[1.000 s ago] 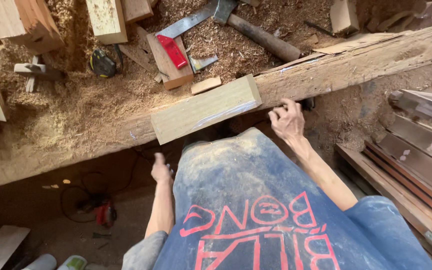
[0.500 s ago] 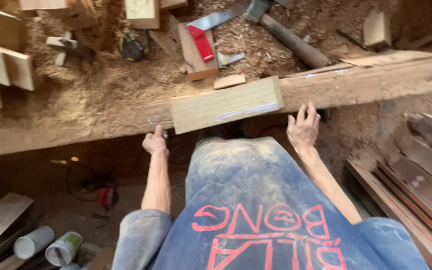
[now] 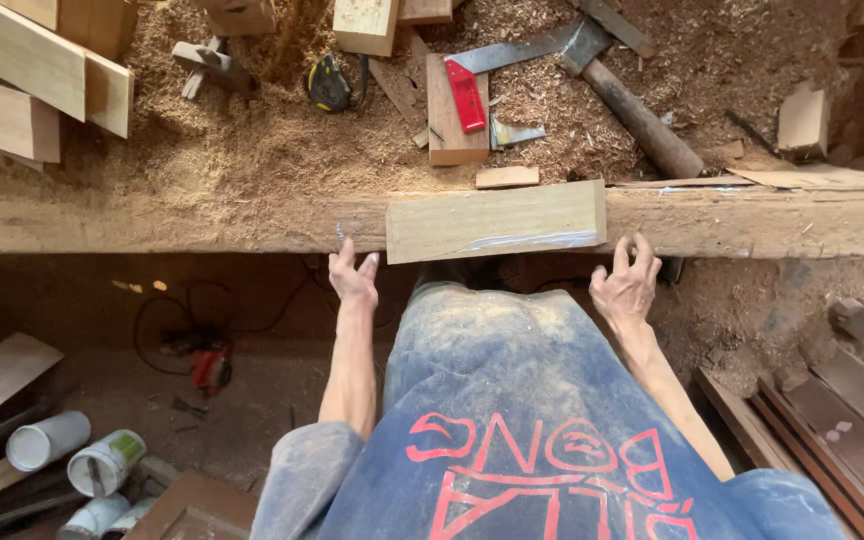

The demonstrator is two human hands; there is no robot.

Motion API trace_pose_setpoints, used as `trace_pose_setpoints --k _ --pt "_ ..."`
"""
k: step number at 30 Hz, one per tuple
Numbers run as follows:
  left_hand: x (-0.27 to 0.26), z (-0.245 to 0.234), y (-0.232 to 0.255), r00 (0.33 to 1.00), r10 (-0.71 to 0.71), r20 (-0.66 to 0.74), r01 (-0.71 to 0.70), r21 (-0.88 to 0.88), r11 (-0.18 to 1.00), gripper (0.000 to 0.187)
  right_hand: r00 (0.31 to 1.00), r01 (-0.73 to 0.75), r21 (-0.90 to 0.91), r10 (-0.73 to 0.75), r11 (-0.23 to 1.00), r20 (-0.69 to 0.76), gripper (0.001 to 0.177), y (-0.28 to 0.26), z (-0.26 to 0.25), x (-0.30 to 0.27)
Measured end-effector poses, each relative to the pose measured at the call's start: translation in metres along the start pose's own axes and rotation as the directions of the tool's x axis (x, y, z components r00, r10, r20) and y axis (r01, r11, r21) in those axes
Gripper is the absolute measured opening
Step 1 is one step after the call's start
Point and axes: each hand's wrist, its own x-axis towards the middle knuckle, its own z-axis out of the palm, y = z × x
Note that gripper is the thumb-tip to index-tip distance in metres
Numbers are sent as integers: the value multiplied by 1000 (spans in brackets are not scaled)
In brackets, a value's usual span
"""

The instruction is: The person chips a piece of wood with an axe, marks cutting lines on wooden blocks using a square ruler and a pencil, and cuts through a block with a circular saw.

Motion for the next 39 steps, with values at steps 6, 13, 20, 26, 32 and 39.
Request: trace_pose_setpoints --k 6,13,20,26,32,39 --pt "-87 50 29 926 348 145 -370 528 764 91 981 -96 229 132 969 -145 13 -6 7 -18" --pt "-116 162 33 679 -284 677 -681 437 -587 141 924 -344 430 381 835 -2 34 -51 1 -39" --pt "-84 164 23 442 -389 808 -765 114 -633 125 882 -440 494 464 750 80 46 -10 47 -76" --pt "-139 193 61 470 -621 627 -873 432 -225 129 854 -274 919 368 -283 368 27 -6 63 -79" --pt "-176 223 60 364 -862 352 -736 676 -35 132 960 -221 885 66 -411 271 34 -32 29 -47" --pt "-148 220 51 264 -933 246 -591 805 45 120 937 -255 747 34 -615 348 68 -48 -30 -28"
